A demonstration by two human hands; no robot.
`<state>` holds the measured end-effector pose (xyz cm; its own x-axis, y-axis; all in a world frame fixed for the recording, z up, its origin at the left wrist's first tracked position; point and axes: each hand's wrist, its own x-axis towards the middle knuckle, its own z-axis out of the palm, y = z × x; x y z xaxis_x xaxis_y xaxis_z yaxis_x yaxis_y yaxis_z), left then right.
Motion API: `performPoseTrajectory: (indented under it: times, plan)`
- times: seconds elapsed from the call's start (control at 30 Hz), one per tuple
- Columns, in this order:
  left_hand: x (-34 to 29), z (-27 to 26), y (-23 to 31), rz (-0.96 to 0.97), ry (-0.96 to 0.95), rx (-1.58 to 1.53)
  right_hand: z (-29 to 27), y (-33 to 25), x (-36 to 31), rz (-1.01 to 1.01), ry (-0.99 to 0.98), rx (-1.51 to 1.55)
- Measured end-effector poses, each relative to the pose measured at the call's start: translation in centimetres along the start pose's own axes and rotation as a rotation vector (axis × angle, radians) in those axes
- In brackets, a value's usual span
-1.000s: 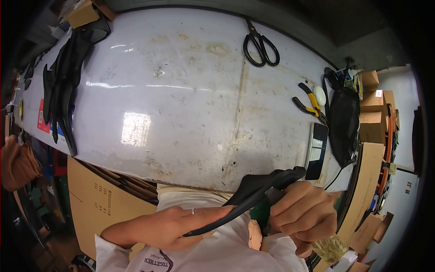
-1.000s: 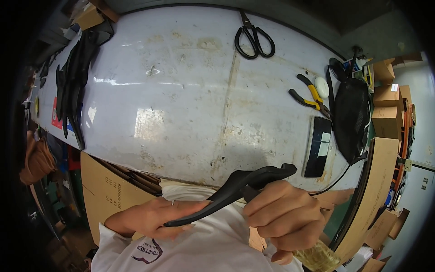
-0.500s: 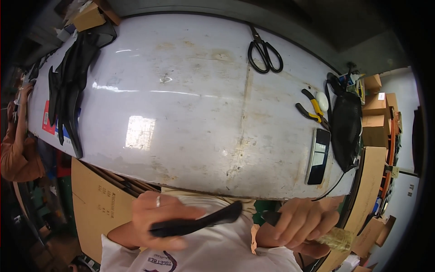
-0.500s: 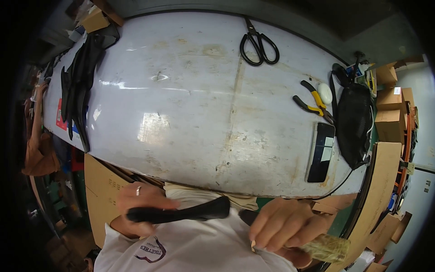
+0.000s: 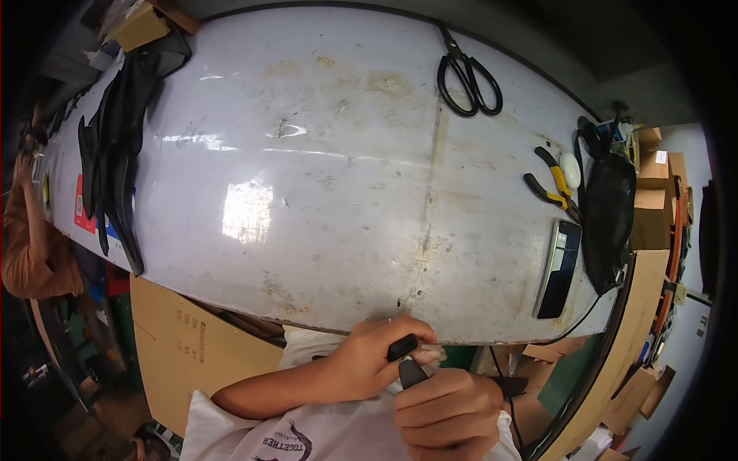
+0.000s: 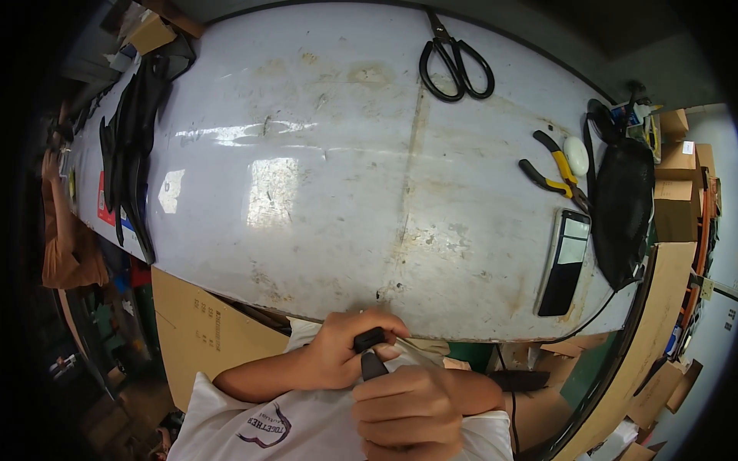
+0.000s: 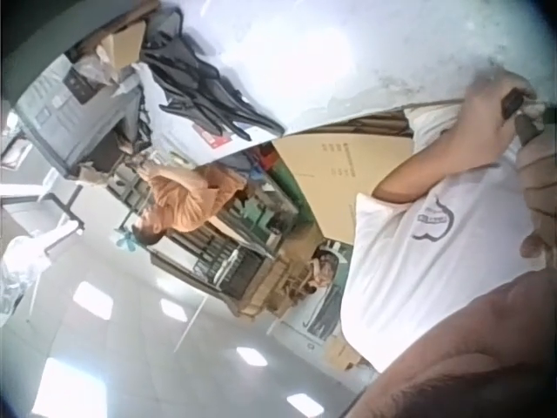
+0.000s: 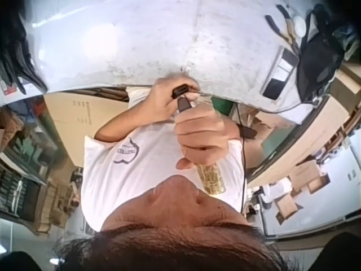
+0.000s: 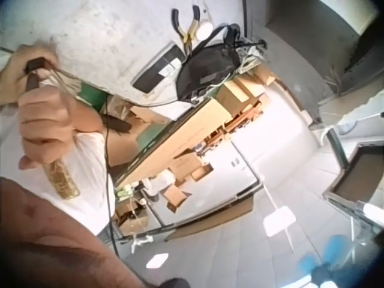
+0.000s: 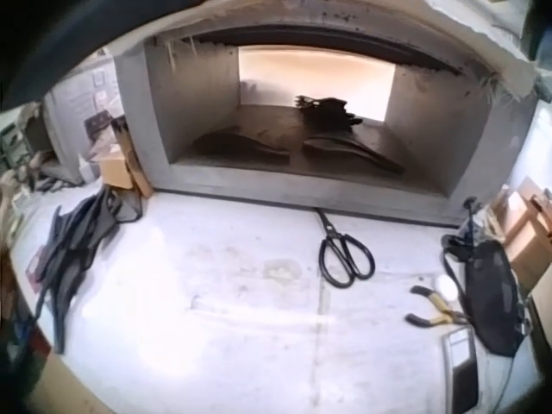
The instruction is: Smoothing the cover of a bicycle saddle onto its base using a handheld tool.
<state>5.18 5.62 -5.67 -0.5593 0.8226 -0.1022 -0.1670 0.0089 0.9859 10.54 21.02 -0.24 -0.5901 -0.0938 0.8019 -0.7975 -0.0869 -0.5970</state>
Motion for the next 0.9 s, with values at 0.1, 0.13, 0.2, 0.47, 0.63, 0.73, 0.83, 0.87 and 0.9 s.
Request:
performPoseTrajectory:
  times: [0.1,0.13,0.2,0.47,0.63,0.73,0.83,0.87,0.9]
  plan:
    - [-0.2,-0.4,0.0,-0.043,-0.018,0.018,0.1,1.2,-0.1,-0.024,0.035,0.042]
    - [-0.1,-0.4,0.0,-0.047,-0.032,0.009,-0.2,1.1,0.1,-0.014,0.040,0.030]
    - [-0.1,-0.4,-0.1,-0.015,-0.036,0.027,-0.7,1.3,0.3,0.002,-0.018,0.038]
    - [0.0,-0.5,0.2,-0.040,-0.052,-0.026,0.3,1.2,0.2,0.002,-0.003,0.064]
    - [0.1,-0.8,0.1,-0.021,-0.072,-0.023,-0.4,1.5,-0.1,-0.045,0.039,0.139]
    - [0.2,-0.8,0.2,-0.010,-0.077,-0.030,-0.7,1.1,0.2,0.003,-0.064,0.121]
    - [0.2,-0.7,0.2,-0.039,-0.099,-0.017,0.0,0.8,0.4,0.036,0.010,0.004]
    - [0.1,-0.7,0.1,-0.035,-0.087,-0.010,0.3,0.9,0.2,0.060,0.111,0.046]
    - [0.0,-0.7,-0.1,-0.030,-0.076,-0.003,0.7,1.1,0.0,0.086,0.212,0.086]
